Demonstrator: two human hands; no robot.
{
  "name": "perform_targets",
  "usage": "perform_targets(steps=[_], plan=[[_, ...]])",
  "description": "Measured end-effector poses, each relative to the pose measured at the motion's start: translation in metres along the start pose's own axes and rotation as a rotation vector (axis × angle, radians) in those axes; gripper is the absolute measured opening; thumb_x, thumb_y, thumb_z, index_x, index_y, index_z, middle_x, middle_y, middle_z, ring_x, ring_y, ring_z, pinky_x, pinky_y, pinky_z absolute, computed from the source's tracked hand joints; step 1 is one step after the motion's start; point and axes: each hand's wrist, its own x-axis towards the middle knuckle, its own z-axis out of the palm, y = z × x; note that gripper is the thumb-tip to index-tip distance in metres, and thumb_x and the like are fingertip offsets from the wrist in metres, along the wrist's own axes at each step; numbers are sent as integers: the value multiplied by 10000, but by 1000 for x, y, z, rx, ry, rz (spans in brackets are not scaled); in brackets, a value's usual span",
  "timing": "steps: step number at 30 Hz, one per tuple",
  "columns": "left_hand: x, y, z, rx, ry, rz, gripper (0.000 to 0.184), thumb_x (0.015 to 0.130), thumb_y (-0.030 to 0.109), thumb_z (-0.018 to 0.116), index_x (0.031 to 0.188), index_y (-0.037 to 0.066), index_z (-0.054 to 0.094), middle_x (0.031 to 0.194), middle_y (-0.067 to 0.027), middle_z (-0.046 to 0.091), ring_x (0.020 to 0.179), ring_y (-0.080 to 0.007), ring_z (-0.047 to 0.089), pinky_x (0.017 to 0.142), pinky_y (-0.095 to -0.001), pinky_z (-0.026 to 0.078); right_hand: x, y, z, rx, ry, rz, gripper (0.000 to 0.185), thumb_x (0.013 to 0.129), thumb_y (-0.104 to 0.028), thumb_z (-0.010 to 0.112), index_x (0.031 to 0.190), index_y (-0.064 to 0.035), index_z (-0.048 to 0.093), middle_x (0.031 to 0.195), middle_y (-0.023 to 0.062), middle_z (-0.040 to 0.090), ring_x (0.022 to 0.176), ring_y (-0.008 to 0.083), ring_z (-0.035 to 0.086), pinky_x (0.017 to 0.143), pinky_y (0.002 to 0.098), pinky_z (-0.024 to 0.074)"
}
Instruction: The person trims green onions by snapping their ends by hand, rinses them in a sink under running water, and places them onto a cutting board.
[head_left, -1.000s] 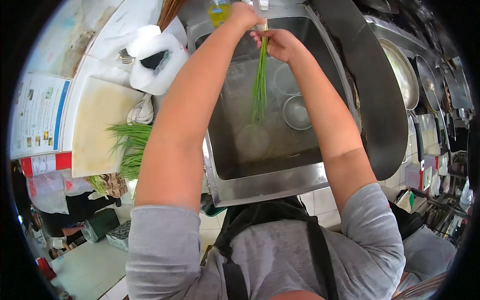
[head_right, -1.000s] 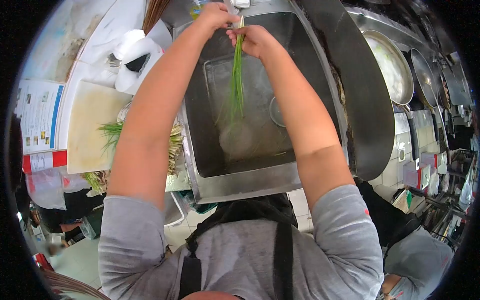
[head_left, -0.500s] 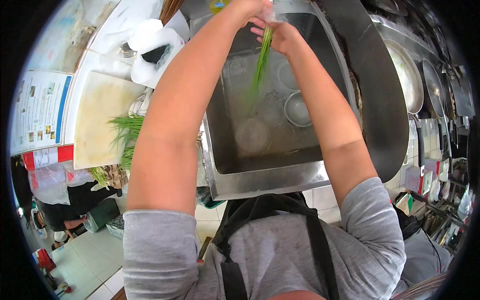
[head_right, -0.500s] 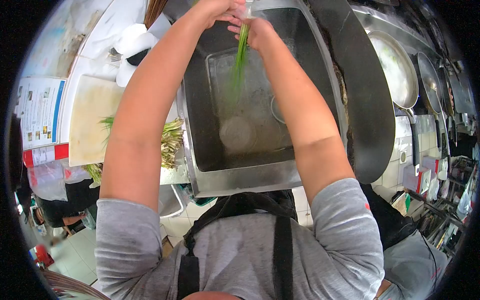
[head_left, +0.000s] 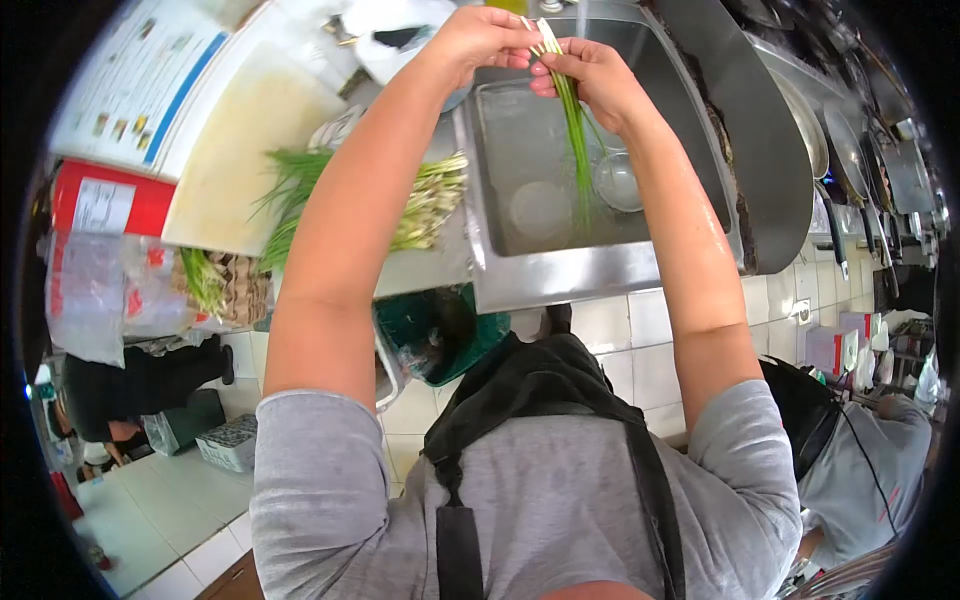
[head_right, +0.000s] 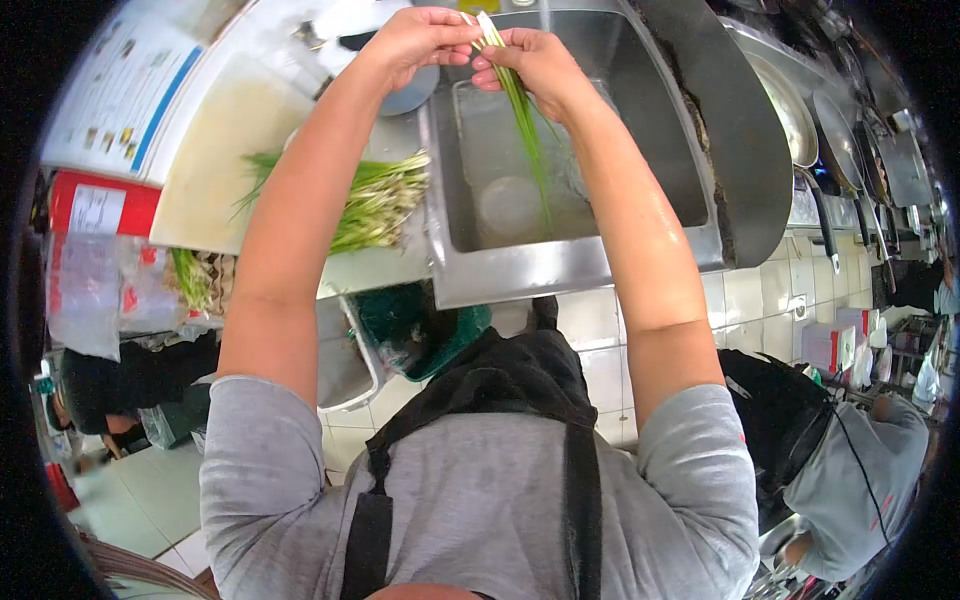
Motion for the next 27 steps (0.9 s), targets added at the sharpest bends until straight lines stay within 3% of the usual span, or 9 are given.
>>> perform_targets(steps=[4,8,11,13,15,19,21,24,27], plan=[[-84,31,-33,143,-37,67,92,837,60,645,877,-22,631,753,-77,649,602,-119,606,551,-231,504,-34,-17,74,-108,-45,-38,219,921,-125,564,1072,35,568,866,66,635,745,131,624,705,253,517],[-147,56,-115,-82,180,222,118,832,51,642,919,-29,632,759,-83,640,608,-120,599,547,-234,504,-61,-19,136,-186,-119,-59,220,914,-130,574,1077,19,573,850,49,631,688,104,588,664,233,488],[-237,83,-138,94,369,291,152,867,99,626,950,-28,633,780,-60,638,630,-108,594,575,-232,503,-84,-27,183,-114,-145,-88,212,912,-126,580,1050,35,573,856,79,636,691,130,606,665,247,505],[-286,85,-148,319,207,359,137,787,124,718,850,37,632,676,0,570,608,-84,553,575,-227,486,-93,-39,212,-69,-168,-123,210,909,-115,583,1036,51,571,868,104,638,697,156,623,669,262,526],[-331,61,-135,380,214,114,120,837,101,654,940,40,659,758,-31,624,710,-93,590,713,-225,487,-103,-46,240,105,-252,-190,242,907,-113,587,1071,60,546,916,123,632,742,181,642,698,282,537],[-373,10,-116,959,27,282,208,870,106,614,1065,50,661,868,-41,657,790,-82,598,783,-222,465,-114,-35,277,118,-316,-124,243,904,-123,598,1077,40,550,963,111,631,827,187,665,776,304,559],[-377,7,-108,293,292,214,275,877,123,624,1134,26,638,932,-30,658,845,-83,597,782,-226,469,-121,-25,297,171,-297,-116,247,905,-109,593,1070,66,538,951,142,629,807,209,667,751,295,561],[-372,-3,-94,-16,383,263,272,886,146,631,1113,-6,638,931,-18,654,838,-84,594,780,-230,472,-129,-2,315,215,-290,-83,243,900,-80,591,1056,96,530,929,170,636,782,224,675,713,277,568],[-369,-28,-100,-4,441,303,268,913,190,605,1075,-21,645,911,-35,664,824,-89,604,751,-229,486,-132,21,323,207,-211,-104,220,889,-59,600,1041,91,549,920,158,645,776,208,674,698,280,567]])
